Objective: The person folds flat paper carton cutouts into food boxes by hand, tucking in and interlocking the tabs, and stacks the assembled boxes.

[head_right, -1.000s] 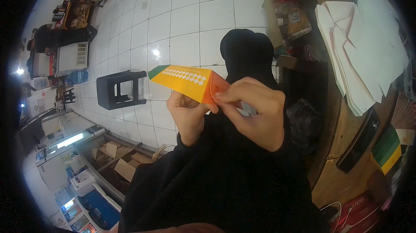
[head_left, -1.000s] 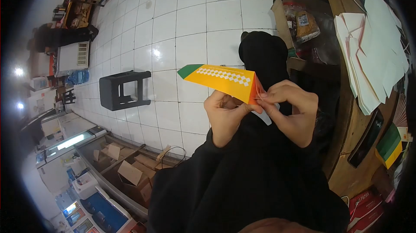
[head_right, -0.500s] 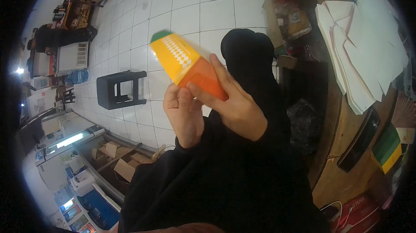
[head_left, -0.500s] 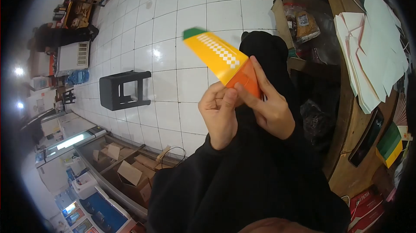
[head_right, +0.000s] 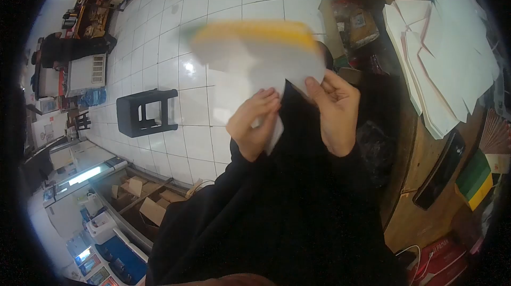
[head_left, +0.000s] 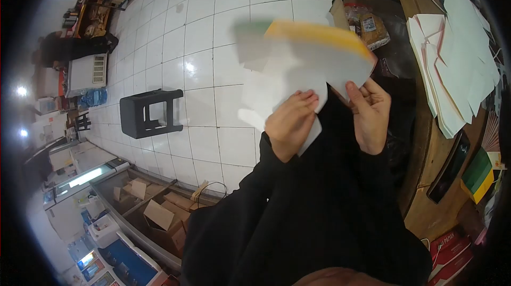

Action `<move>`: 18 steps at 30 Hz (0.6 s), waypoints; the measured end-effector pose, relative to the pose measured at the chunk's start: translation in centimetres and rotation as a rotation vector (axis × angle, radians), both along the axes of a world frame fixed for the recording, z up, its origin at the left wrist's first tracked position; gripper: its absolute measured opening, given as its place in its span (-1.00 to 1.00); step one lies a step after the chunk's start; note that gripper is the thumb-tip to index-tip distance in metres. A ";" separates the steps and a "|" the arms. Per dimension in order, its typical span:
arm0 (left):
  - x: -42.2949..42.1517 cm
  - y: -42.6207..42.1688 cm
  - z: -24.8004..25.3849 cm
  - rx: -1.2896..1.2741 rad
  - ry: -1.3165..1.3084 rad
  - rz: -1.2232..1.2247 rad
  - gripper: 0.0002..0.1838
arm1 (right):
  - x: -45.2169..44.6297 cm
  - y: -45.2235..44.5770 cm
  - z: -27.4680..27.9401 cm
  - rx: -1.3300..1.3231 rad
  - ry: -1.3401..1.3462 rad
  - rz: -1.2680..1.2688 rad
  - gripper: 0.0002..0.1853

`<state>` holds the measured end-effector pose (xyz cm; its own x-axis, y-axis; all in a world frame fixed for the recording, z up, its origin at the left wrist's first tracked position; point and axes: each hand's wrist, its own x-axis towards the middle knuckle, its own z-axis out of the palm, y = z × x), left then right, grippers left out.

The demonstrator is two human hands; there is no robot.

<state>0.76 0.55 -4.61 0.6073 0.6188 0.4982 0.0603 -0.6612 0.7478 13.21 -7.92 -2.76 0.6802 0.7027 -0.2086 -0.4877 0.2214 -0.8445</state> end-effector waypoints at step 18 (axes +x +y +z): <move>0.3 -0.7 1.2 -0.799 -0.186 0.058 -0.82 | 0.1 0.4 2.8 -0.103 -1.059 0.053 -0.83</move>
